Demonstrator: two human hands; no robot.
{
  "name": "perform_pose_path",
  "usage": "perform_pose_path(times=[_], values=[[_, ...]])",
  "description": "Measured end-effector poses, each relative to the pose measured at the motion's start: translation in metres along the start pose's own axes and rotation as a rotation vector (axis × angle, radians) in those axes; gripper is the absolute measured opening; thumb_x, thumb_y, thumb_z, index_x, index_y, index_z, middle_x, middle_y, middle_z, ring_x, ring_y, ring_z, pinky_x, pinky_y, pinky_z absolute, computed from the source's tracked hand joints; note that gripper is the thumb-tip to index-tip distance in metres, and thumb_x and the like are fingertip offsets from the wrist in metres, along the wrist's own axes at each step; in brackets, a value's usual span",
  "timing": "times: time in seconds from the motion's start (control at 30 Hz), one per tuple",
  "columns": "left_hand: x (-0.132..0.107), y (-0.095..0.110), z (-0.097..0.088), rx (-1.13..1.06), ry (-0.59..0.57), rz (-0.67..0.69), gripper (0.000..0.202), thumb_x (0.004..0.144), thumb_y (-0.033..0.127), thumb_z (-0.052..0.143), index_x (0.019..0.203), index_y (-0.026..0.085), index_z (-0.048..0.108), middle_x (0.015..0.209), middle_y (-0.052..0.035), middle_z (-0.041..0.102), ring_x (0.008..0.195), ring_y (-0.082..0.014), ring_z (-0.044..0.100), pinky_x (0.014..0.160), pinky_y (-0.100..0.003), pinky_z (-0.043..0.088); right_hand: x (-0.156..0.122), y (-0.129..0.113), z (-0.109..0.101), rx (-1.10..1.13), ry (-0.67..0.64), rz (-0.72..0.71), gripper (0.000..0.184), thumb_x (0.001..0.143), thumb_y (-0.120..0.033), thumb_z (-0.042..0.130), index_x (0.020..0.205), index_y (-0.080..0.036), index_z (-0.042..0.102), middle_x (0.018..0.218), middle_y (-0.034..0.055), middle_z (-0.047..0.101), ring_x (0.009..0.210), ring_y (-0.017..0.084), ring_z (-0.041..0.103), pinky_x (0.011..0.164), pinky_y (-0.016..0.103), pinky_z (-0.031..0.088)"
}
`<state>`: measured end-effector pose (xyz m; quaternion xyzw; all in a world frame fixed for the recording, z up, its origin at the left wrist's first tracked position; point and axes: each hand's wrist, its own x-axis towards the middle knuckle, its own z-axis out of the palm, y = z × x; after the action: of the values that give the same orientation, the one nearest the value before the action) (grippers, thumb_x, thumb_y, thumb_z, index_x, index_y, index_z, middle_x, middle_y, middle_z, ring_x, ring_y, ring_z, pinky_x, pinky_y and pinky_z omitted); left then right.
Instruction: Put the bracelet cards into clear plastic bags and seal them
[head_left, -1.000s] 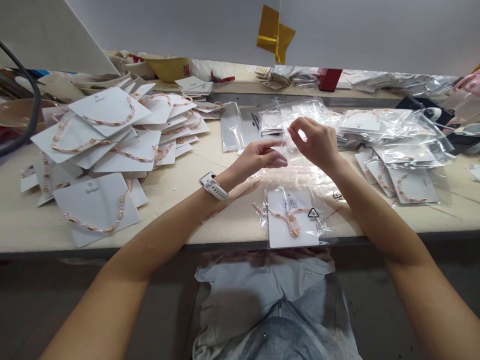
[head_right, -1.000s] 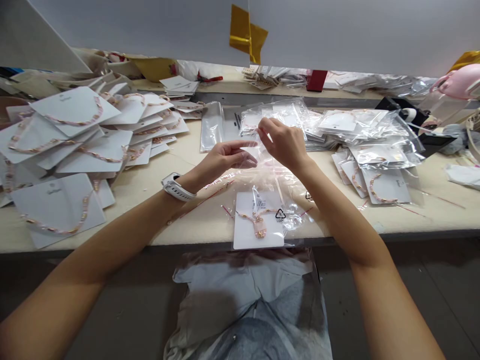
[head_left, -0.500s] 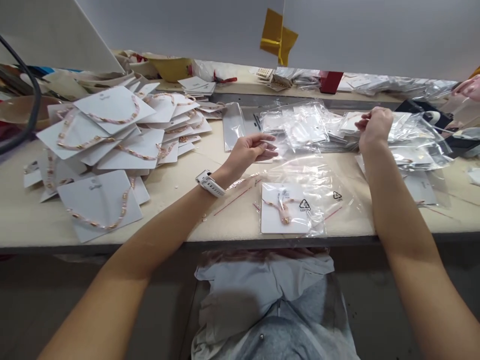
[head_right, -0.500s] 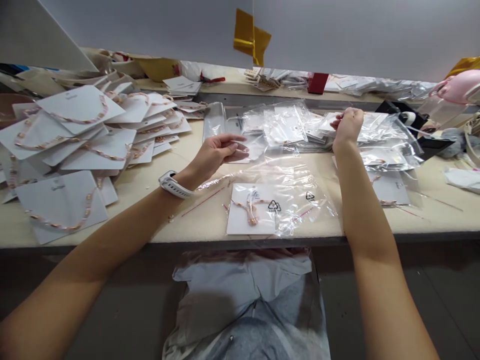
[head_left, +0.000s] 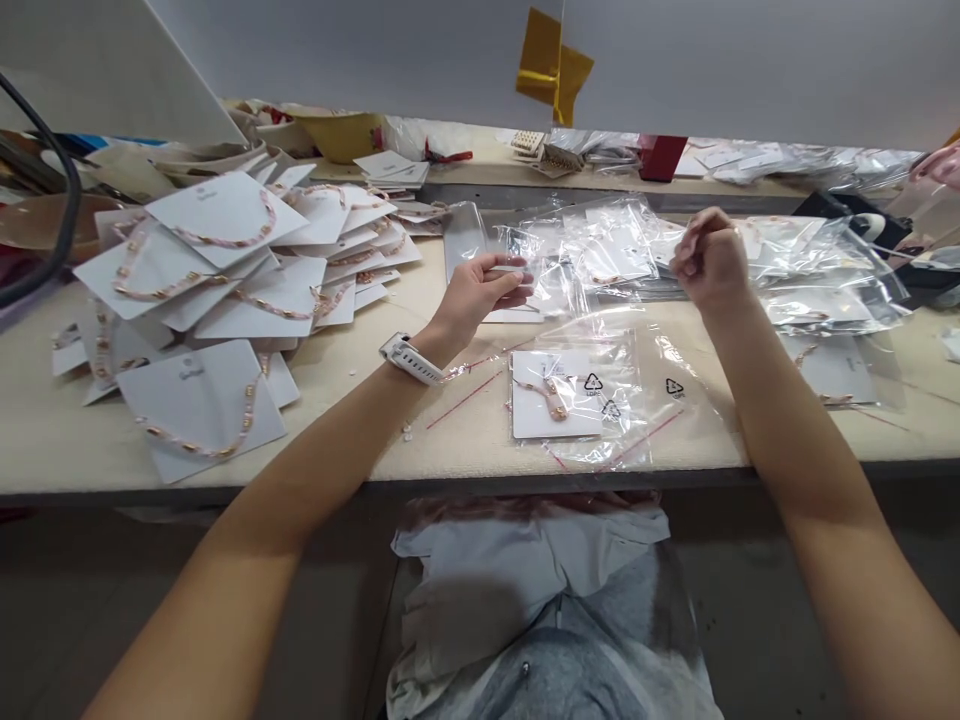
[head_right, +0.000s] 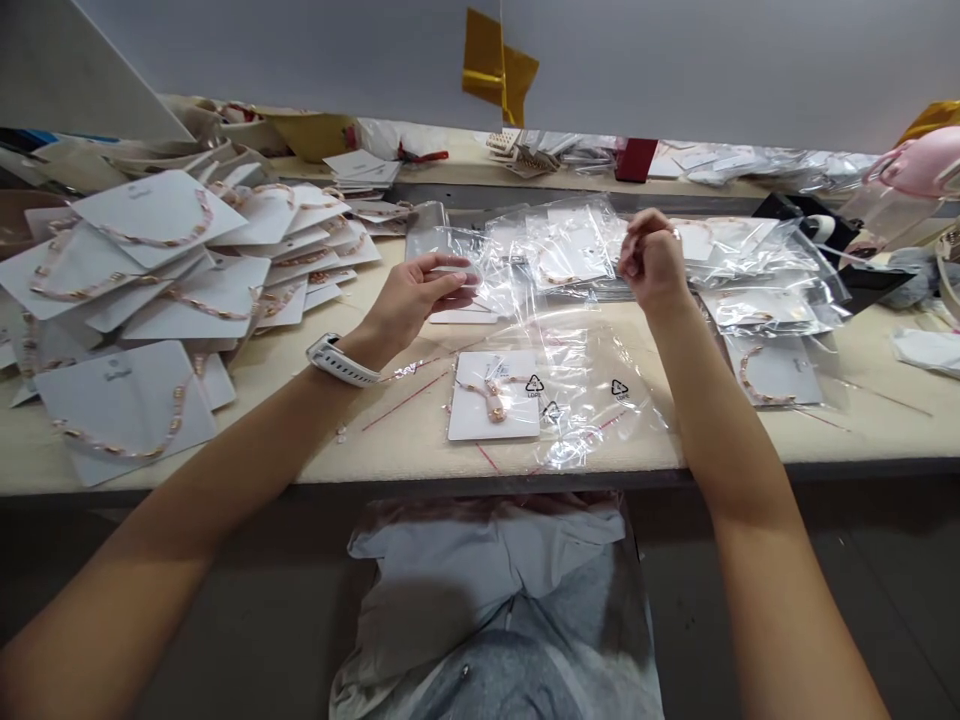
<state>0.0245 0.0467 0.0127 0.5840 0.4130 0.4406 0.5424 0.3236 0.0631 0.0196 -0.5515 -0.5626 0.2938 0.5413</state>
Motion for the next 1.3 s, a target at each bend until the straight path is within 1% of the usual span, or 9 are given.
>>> perform_pose_path(times=[0.2,0.4,0.5,0.6,0.73,0.93,1.03,1.13,1.3], values=[[0.002,-0.006,0.0,0.043,0.017,0.101,0.015,0.085,0.012,0.059,0.099,0.012,0.066,0.092,-0.0062,0.073,0.077,-0.0105,0.07,0.078,-0.023,0.058,-0.022,-0.009,0.038,-0.001,-0.295,0.145,0.012,0.073,-0.032,0.051,0.078,-0.021,0.051,0.05,-0.0062,0.033,0.041,0.007,0.021,0.042,0.026,0.018],[0.003,-0.009,0.001,0.072,-0.012,0.156,0.017,0.085,0.01,0.059,0.099,0.013,0.067,0.094,-0.0054,0.074,0.078,-0.0111,0.071,0.078,-0.022,0.059,-0.039,-0.025,0.063,-0.21,-0.298,0.385,0.023,0.087,-0.04,0.057,0.079,-0.018,0.055,0.049,-0.0077,0.028,0.04,0.005,0.018,0.042,0.024,0.013],[-0.001,-0.006,0.003,0.021,-0.073,0.209,0.016,0.085,0.008,0.061,0.099,0.013,0.067,0.092,-0.0043,0.074,0.079,-0.0117,0.071,0.077,-0.023,0.06,-0.046,-0.03,0.071,-0.173,-0.377,0.36,0.026,0.087,-0.035,0.062,0.07,-0.019,0.051,0.051,-0.0071,0.03,0.041,0.005,0.019,0.041,0.023,0.014],[-0.002,-0.003,0.002,0.029,-0.105,0.244,0.017,0.086,0.007,0.06,0.1,0.014,0.067,0.09,-0.0031,0.074,0.078,-0.0115,0.072,0.075,-0.023,0.06,-0.047,-0.029,0.071,-0.073,-0.347,0.275,0.012,0.083,-0.022,0.065,0.074,-0.017,0.058,0.052,-0.0065,0.033,0.042,0.004,0.023,0.04,0.021,0.016],[0.006,-0.004,-0.004,0.105,-0.029,0.266,0.017,0.087,0.006,0.058,0.099,0.013,0.068,0.093,-0.0037,0.073,0.076,-0.0107,0.071,0.073,-0.022,0.059,-0.04,-0.026,0.061,0.014,-0.242,0.159,0.004,0.08,-0.02,0.066,0.078,-0.016,0.066,0.064,-0.0022,0.054,0.042,0.002,0.028,0.038,0.019,0.021],[0.017,-0.01,-0.014,0.235,0.046,0.295,0.008,0.081,0.008,0.068,0.086,0.013,0.072,0.084,-0.0028,0.073,0.077,-0.009,0.067,0.069,-0.016,0.053,-0.035,-0.018,0.049,0.011,-0.321,0.15,0.017,0.08,-0.025,0.067,0.095,-0.017,0.072,0.085,0.0034,0.07,0.042,0.001,0.031,0.037,0.019,0.027],[0.012,-0.007,-0.013,0.227,0.044,0.215,0.01,0.083,0.01,0.066,0.088,0.014,0.073,0.082,-0.0027,0.073,0.059,-0.0037,0.059,0.056,-0.012,0.048,-0.036,-0.014,0.051,0.027,-0.359,0.184,0.022,0.08,-0.024,0.068,0.101,-0.019,0.071,0.095,0.0038,0.071,0.042,0.0,0.034,0.038,0.018,0.032],[0.005,-0.001,-0.009,0.159,0.0,0.059,0.016,0.09,0.016,0.058,0.098,0.015,0.072,0.089,-0.0044,0.074,0.037,0.0012,0.04,0.036,-0.013,0.034,-0.037,-0.015,0.057,0.076,-0.349,0.189,0.011,0.081,-0.025,0.067,0.089,-0.018,0.071,0.094,0.0032,0.07,0.043,0.0,0.038,0.039,0.018,0.036],[-0.001,0.016,-0.002,0.03,0.0,0.017,0.021,0.095,0.022,0.052,0.108,0.017,0.068,0.102,-0.0057,0.073,0.045,-0.0019,0.058,0.044,-0.013,0.047,-0.035,-0.038,0.06,0.135,-0.233,0.11,0.01,0.084,-0.026,0.064,0.089,-0.018,0.068,0.089,0.003,0.07,0.043,0.003,0.043,0.044,0.022,0.043]])
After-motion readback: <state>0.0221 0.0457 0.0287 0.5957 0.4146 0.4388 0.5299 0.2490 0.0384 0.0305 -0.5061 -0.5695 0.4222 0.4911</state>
